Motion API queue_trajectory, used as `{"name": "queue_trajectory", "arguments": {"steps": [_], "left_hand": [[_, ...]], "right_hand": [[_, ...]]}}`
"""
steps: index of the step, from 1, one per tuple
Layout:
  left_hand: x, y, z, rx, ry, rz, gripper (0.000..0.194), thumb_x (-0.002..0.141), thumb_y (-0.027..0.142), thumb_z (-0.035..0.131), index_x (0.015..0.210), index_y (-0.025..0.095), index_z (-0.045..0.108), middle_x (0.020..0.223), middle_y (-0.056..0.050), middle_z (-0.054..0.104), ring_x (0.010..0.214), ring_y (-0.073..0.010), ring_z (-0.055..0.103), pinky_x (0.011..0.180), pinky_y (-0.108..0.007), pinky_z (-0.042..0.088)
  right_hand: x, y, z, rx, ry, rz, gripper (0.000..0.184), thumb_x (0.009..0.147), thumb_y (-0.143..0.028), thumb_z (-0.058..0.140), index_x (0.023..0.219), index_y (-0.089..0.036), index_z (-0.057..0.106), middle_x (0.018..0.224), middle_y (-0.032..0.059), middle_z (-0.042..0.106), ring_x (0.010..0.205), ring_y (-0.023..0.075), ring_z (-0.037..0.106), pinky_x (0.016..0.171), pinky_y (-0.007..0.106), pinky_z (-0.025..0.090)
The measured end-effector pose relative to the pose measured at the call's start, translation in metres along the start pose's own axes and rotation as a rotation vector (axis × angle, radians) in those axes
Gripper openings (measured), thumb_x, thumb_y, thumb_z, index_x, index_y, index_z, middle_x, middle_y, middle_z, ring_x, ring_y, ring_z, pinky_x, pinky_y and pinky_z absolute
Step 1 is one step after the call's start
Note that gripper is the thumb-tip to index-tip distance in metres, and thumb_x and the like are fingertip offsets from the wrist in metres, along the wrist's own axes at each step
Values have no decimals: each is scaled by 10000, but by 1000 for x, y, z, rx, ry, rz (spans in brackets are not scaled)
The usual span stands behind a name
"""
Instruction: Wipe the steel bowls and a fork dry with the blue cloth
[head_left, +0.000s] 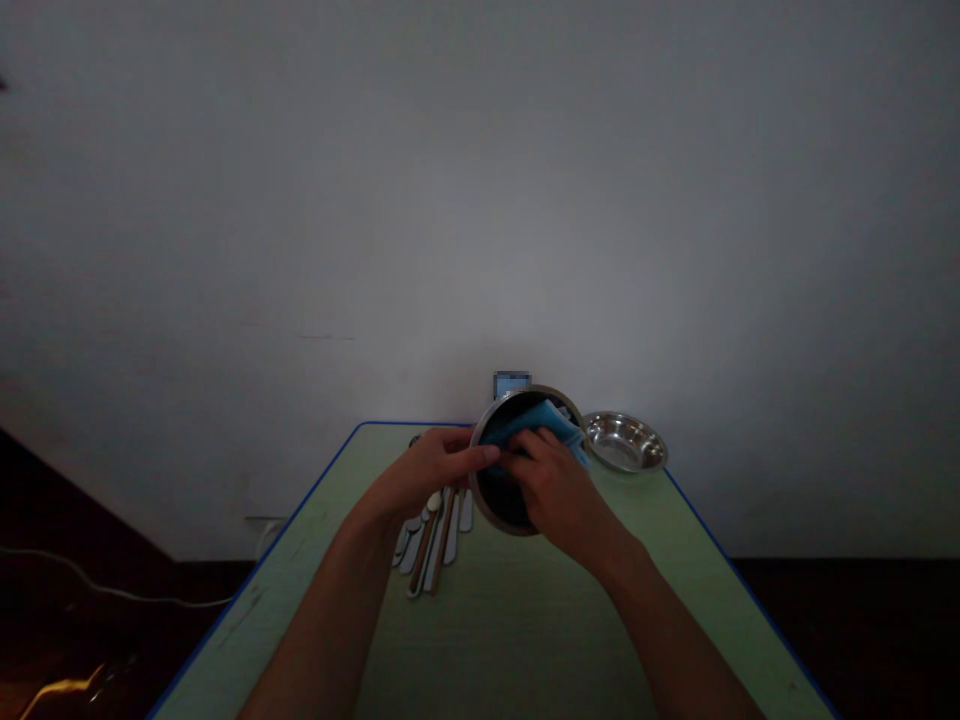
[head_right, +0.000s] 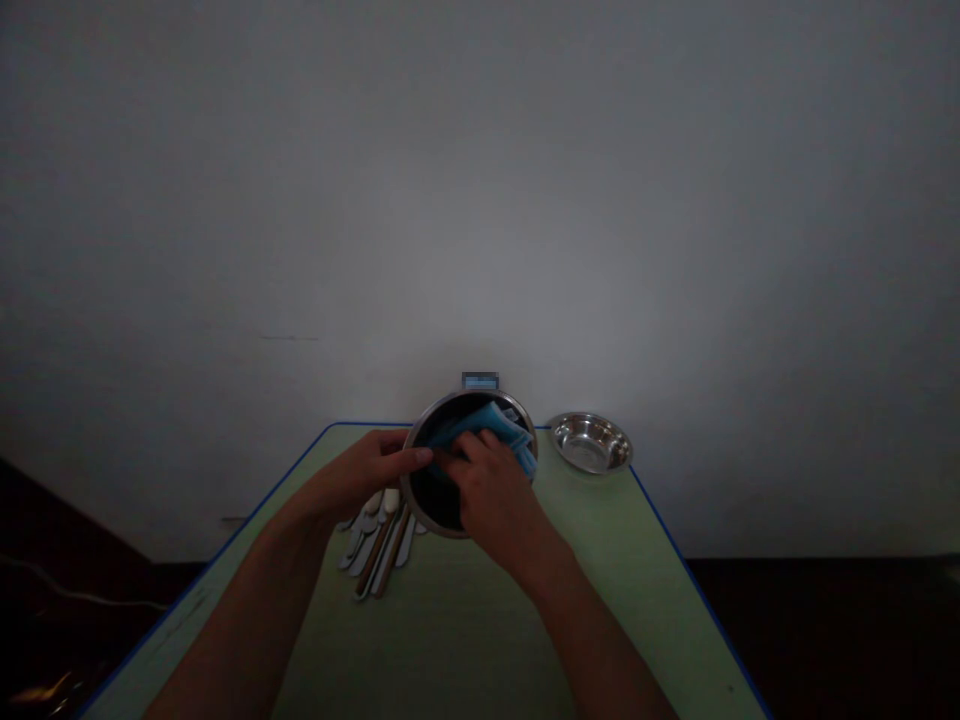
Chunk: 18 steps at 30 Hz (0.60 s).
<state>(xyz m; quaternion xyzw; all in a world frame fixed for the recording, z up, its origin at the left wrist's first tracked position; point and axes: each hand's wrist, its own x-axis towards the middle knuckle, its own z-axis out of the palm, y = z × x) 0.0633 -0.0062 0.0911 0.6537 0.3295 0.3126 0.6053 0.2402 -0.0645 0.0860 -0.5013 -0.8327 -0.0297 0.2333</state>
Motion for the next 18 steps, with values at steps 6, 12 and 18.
{"name": "queue_trajectory", "arguments": {"steps": [6, 12, 18], "left_hand": [[0, 1, 0, 14, 37, -38, 278, 713, 349, 688, 900, 145, 716, 774, -25, 689, 666, -154, 586, 652, -262, 454], [0, 0, 0, 2, 43, -55, 276, 705, 360, 697, 882, 149, 707, 750, -17, 690, 645, -143, 594, 642, -260, 462], [0, 1, 0, -11, 50, -73, 312, 708, 392, 700, 909, 154, 714, 760, -24, 700, 638, -142, 608, 642, -263, 476]], "right_hand": [[-1, 1, -1, 3, -42, -18, 330, 868, -75, 446, 1109, -211, 627, 1048, 57, 568, 976, 200, 441, 854, 337, 394], [-4, 1, -1, 7, -100, -29, 382, 874, -85, 444, 1181, -245, 608, 1035, 60, 574, 968, 198, 451, 839, 337, 388], [-6, 1, 0, 2, -129, -22, 372, 874, -89, 447, 1162, -242, 627, 1034, 56, 586, 992, 202, 453, 853, 340, 382]]}}
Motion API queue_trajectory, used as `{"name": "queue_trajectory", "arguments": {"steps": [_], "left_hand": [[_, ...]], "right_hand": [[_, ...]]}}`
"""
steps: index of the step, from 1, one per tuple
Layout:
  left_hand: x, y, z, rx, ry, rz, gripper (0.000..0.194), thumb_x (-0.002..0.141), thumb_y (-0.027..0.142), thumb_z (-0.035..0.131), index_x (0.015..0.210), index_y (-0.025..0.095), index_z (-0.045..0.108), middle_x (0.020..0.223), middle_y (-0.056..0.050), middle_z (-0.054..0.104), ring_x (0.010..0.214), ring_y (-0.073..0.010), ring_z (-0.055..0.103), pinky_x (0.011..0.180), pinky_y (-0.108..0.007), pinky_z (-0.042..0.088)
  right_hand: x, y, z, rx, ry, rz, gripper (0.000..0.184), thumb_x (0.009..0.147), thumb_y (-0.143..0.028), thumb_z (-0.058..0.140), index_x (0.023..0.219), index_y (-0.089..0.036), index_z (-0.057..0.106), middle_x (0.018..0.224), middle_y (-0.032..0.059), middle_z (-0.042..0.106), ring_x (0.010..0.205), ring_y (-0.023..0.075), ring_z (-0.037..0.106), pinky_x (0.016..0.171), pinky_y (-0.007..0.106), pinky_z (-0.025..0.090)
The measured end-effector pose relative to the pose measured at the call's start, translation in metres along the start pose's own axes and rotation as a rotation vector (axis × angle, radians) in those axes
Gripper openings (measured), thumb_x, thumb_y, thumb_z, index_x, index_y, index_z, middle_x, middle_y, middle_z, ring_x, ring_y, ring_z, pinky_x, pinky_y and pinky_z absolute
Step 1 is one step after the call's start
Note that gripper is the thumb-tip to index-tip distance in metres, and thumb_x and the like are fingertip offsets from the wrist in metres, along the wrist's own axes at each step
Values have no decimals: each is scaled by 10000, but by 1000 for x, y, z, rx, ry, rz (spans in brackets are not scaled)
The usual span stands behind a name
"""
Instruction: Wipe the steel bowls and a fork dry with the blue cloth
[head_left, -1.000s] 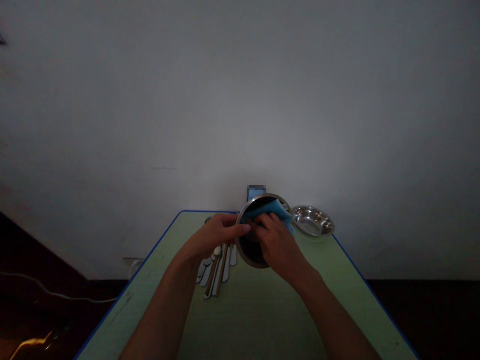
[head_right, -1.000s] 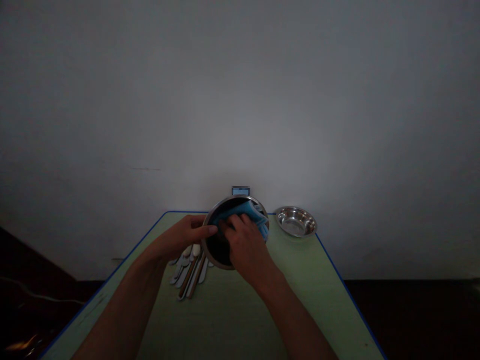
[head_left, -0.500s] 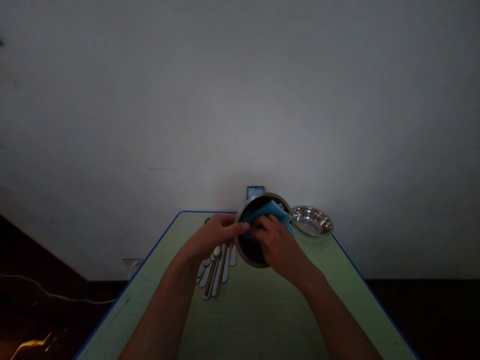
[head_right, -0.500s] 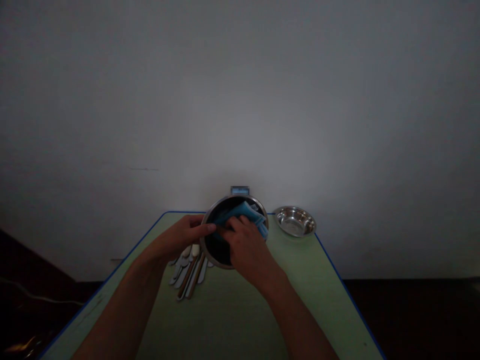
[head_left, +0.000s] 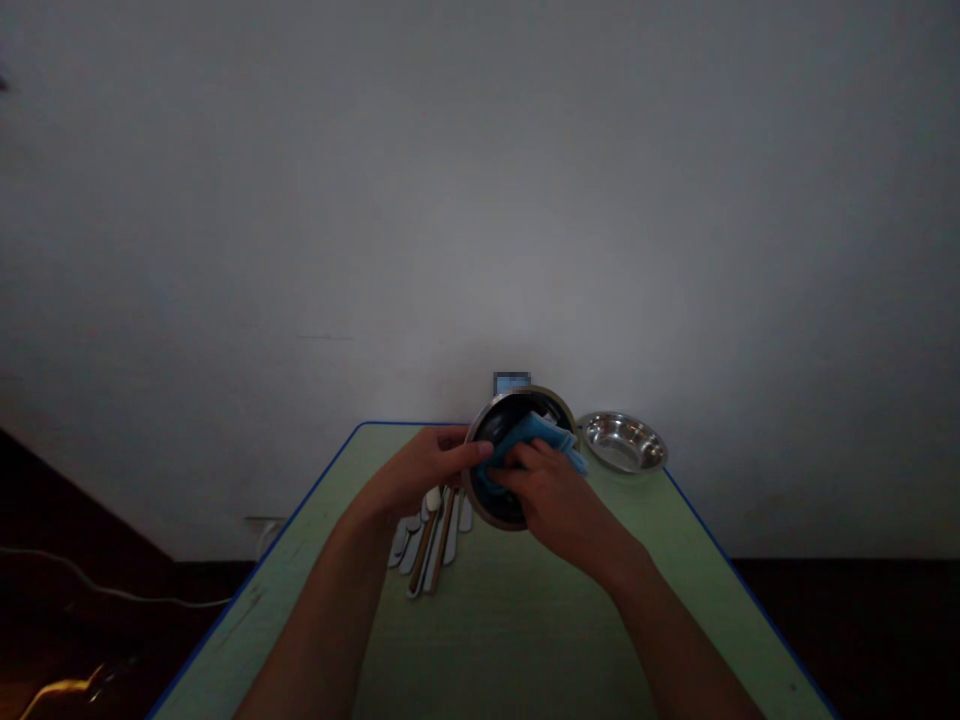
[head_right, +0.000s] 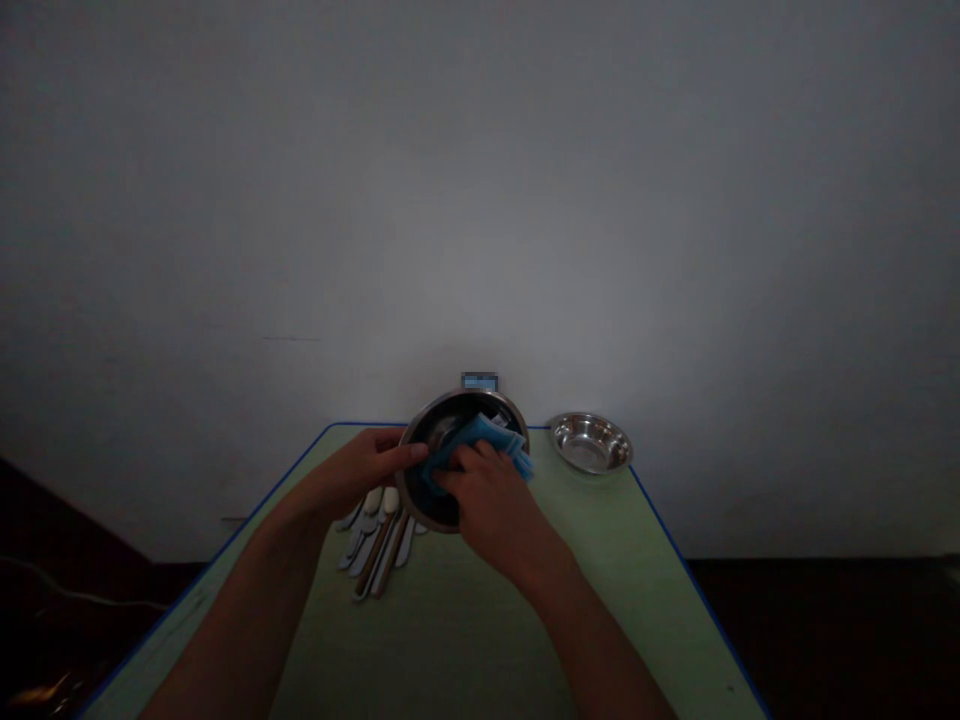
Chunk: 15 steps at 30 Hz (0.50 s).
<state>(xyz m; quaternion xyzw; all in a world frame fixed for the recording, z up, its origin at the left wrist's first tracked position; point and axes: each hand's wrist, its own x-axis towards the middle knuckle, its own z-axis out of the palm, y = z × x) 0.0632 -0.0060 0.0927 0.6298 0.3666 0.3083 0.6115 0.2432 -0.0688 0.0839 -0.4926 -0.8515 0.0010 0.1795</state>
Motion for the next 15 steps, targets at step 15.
{"name": "queue_trajectory", "arguments": {"steps": [15], "left_hand": [[0, 0, -1, 22, 7, 25, 327, 724, 396, 698, 963, 172, 714, 783, -17, 713, 658, -142, 624, 631, -244, 488]], "right_hand": [[-1, 1, -1, -27, -52, 25, 387, 851, -80, 451, 1139, -257, 640, 1023, 53, 584, 986, 206, 461, 828, 334, 369]]}}
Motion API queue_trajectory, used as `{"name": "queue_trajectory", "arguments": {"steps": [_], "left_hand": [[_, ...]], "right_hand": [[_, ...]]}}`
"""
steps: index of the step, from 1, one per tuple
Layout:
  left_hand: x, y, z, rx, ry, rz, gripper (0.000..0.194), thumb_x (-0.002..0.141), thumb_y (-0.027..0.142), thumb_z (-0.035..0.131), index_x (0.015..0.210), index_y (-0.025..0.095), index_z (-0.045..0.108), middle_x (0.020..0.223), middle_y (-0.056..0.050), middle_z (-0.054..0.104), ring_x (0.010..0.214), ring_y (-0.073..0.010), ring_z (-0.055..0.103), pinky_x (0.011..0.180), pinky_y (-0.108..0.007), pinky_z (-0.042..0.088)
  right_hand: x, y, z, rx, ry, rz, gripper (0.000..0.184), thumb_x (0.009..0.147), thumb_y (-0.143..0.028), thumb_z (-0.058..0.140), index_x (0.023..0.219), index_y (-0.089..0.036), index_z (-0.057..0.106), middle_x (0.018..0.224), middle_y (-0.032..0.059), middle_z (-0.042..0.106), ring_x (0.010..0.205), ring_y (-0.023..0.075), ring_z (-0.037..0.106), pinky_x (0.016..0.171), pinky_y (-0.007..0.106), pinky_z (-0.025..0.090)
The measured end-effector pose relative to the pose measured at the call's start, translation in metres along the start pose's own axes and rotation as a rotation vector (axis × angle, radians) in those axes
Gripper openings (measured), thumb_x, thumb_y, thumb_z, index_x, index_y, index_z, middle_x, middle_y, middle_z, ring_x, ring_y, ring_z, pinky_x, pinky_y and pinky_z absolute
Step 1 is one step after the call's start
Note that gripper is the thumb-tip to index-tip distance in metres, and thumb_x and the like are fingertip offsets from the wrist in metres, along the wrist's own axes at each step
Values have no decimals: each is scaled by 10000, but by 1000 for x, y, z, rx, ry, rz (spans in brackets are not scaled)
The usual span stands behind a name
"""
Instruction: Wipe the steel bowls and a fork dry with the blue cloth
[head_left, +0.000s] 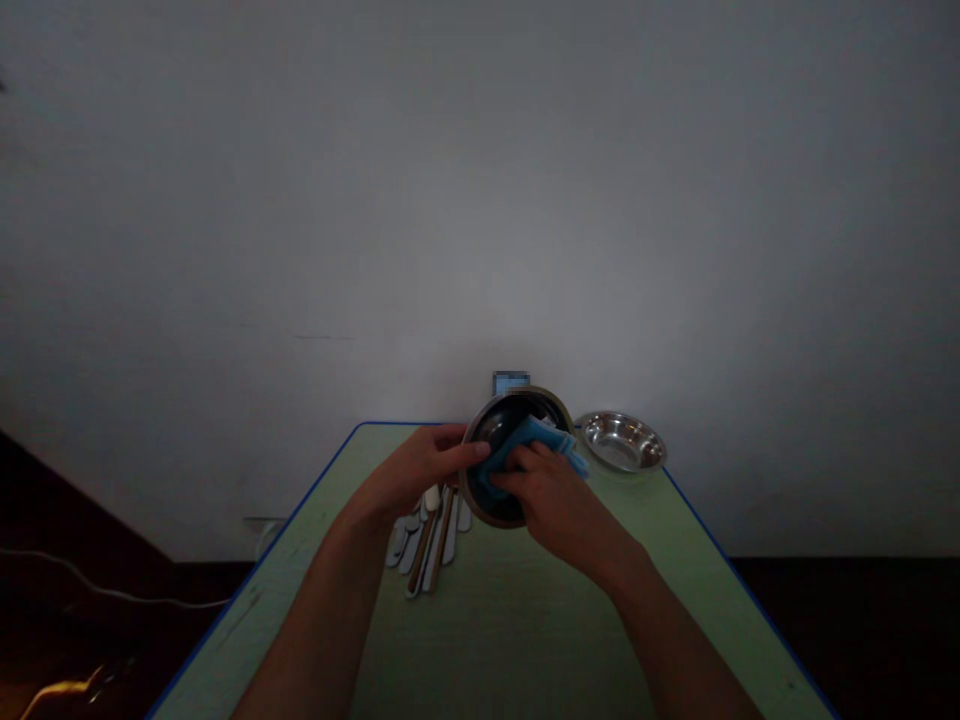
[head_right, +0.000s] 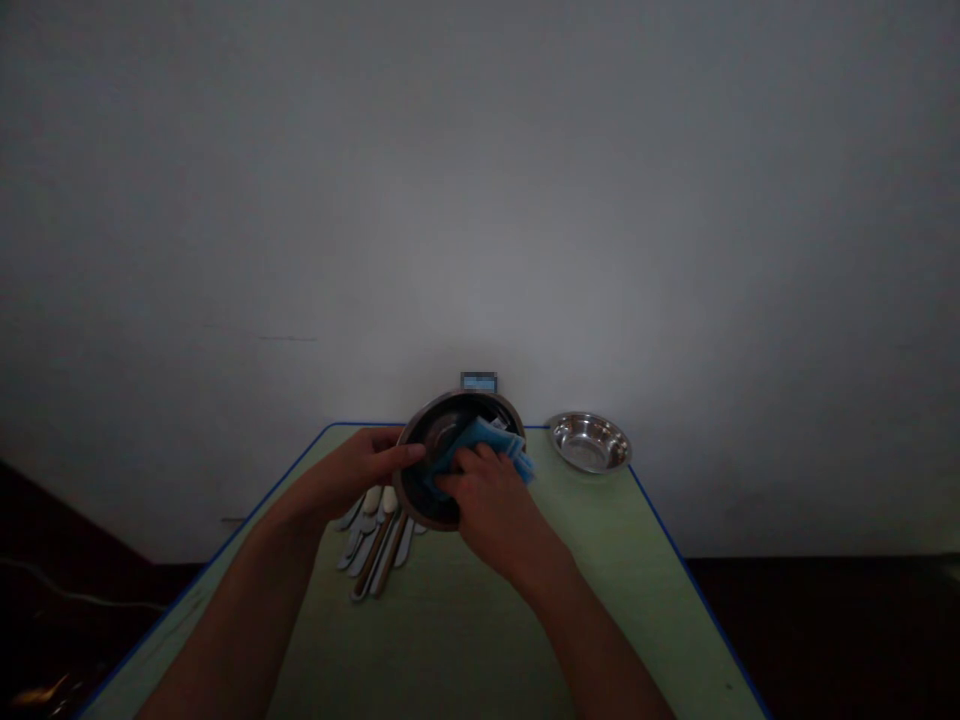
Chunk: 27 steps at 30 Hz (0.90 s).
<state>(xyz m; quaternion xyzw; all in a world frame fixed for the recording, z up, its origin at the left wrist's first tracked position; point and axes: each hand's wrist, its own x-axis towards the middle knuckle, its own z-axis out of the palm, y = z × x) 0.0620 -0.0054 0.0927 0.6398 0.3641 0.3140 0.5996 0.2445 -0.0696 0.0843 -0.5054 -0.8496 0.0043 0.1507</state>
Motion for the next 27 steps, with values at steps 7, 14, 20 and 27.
{"name": "queue_trajectory", "arguments": {"steps": [7, 14, 20, 27], "left_hand": [[0, -1, 0, 10, -5, 18, 323, 726, 376, 693, 983, 183, 717, 823, -25, 730, 695, -157, 648, 672, -256, 494], [1, -3, -1, -10, -18, 25, 329, 728, 357, 700, 1016, 198, 709, 869, -24, 734, 747, -170, 659, 702, -267, 504], [0, 0, 0, 9, -18, 25, 370, 733, 359, 690, 1069, 202, 688, 890, -29, 735, 781, -189, 662, 727, -289, 503], [-2, 5, 3, 4, -24, 13, 363, 717, 354, 695, 1041, 189, 695, 892, -48, 737, 810, -207, 670, 755, -312, 507]], "right_hand": [[0, 4, 1, -10, -50, 21, 397, 845, -81, 441, 1126, -270, 647, 996, 55, 589, 985, 214, 465, 827, 344, 356], [-1, 6, 2, -39, -58, 44, 386, 841, -77, 434, 1087, -264, 665, 977, 57, 586, 970, 215, 471, 801, 340, 355], [-3, 6, 3, -66, -51, 95, 387, 846, -72, 420, 1068, -258, 676, 963, 69, 577, 950, 216, 474, 775, 334, 355], [-3, 4, 2, -72, -36, 125, 374, 851, -67, 403, 1032, -225, 690, 954, 86, 583, 942, 214, 488, 782, 326, 367]]}}
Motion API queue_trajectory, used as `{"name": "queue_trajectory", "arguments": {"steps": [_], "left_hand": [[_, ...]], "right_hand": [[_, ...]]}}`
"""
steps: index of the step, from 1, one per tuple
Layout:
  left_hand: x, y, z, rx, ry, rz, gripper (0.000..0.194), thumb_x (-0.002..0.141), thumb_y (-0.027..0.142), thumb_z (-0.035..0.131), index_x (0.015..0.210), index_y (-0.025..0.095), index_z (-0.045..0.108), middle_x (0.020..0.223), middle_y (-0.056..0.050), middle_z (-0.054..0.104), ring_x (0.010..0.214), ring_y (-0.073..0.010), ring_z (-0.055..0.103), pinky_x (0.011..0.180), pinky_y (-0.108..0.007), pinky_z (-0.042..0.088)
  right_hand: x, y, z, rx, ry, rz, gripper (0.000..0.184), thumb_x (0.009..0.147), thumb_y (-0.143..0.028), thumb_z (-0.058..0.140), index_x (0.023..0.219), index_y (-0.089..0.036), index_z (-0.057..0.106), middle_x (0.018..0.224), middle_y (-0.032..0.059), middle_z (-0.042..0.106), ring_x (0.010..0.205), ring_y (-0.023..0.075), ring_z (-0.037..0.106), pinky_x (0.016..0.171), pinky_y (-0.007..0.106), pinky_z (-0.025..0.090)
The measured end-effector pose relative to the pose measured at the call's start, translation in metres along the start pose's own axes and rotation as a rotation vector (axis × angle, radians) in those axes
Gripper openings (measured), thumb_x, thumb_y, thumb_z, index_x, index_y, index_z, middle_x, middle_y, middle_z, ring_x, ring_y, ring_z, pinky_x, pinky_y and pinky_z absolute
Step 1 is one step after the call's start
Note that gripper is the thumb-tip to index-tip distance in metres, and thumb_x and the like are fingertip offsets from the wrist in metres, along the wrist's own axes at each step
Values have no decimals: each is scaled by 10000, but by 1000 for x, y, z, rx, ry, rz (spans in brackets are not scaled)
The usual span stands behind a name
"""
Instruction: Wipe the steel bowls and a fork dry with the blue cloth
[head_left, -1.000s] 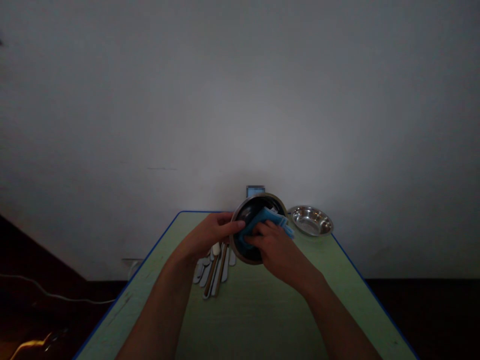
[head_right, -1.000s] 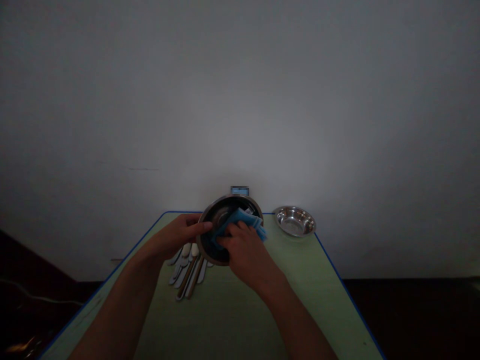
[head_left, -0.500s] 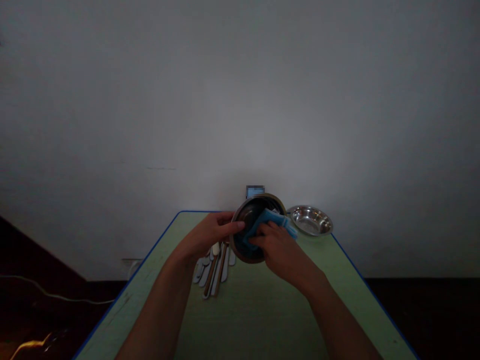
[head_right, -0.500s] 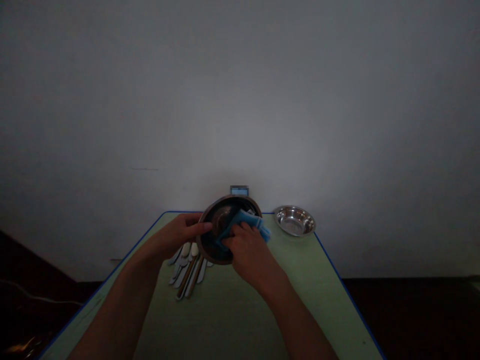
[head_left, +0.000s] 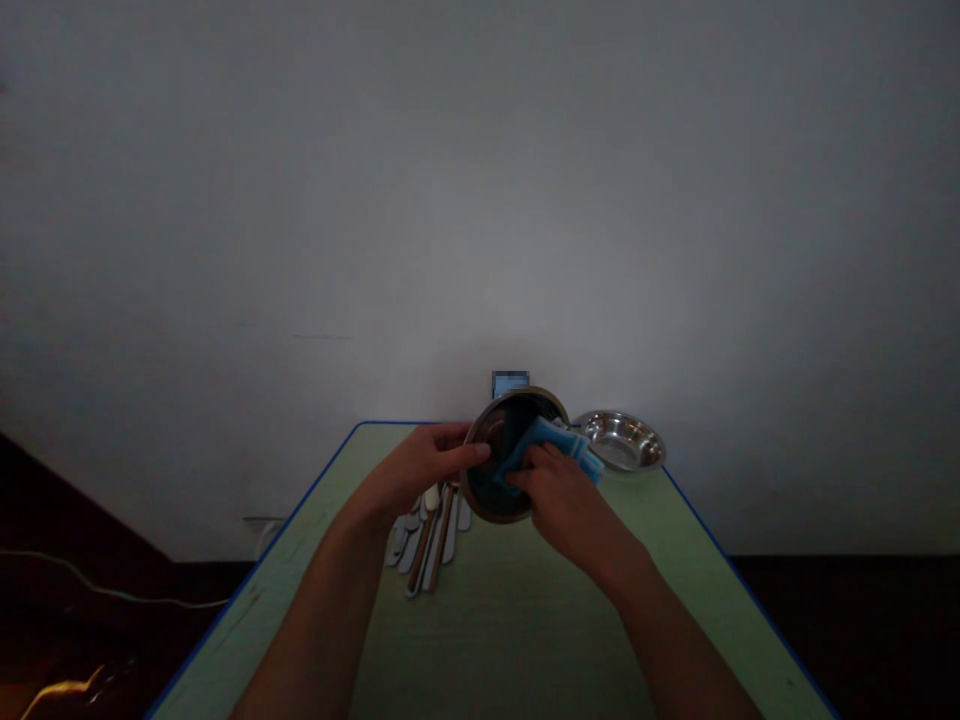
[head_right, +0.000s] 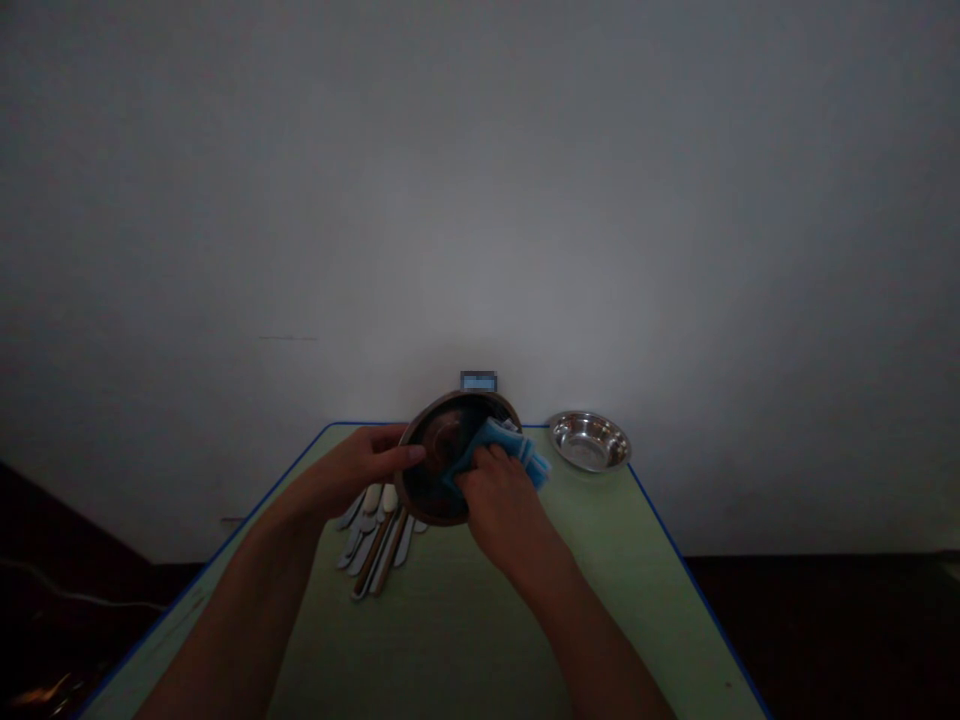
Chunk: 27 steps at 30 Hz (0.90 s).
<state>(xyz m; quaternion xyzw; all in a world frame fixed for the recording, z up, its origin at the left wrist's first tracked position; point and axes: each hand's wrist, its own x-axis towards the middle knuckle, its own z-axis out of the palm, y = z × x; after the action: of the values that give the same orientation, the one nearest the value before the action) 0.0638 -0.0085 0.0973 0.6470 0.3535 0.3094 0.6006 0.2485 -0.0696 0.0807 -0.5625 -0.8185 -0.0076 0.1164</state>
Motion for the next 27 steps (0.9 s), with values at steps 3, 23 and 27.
{"name": "queue_trajectory", "arguments": {"steps": [3, 23, 27], "left_hand": [[0, 1, 0, -7, -1, -1, 361, 717, 342, 693, 1043, 185, 694, 882, -47, 737, 811, -202, 670, 767, -311, 505], [-1, 3, 1, 22, 6, 24, 347, 728, 312, 685, 1061, 212, 698, 873, -28, 738, 846, -201, 661, 780, -303, 500], [-1, 4, 1, 46, -3, 24, 353, 726, 319, 678, 1063, 214, 697, 911, -32, 736, 881, -215, 658, 792, -310, 496]], "right_hand": [[0, 0, 0, 0, -4, 15, 385, 848, -62, 391, 1031, -222, 690, 969, 91, 587, 949, 222, 492, 786, 334, 371], [4, -2, 5, -53, 22, 109, 355, 835, -55, 397, 1013, -195, 670, 1035, 106, 583, 1005, 247, 499, 812, 360, 384], [5, -2, 7, -72, 16, 136, 351, 841, -68, 403, 1043, -189, 664, 1031, 112, 585, 1015, 255, 496, 807, 360, 389]]}}
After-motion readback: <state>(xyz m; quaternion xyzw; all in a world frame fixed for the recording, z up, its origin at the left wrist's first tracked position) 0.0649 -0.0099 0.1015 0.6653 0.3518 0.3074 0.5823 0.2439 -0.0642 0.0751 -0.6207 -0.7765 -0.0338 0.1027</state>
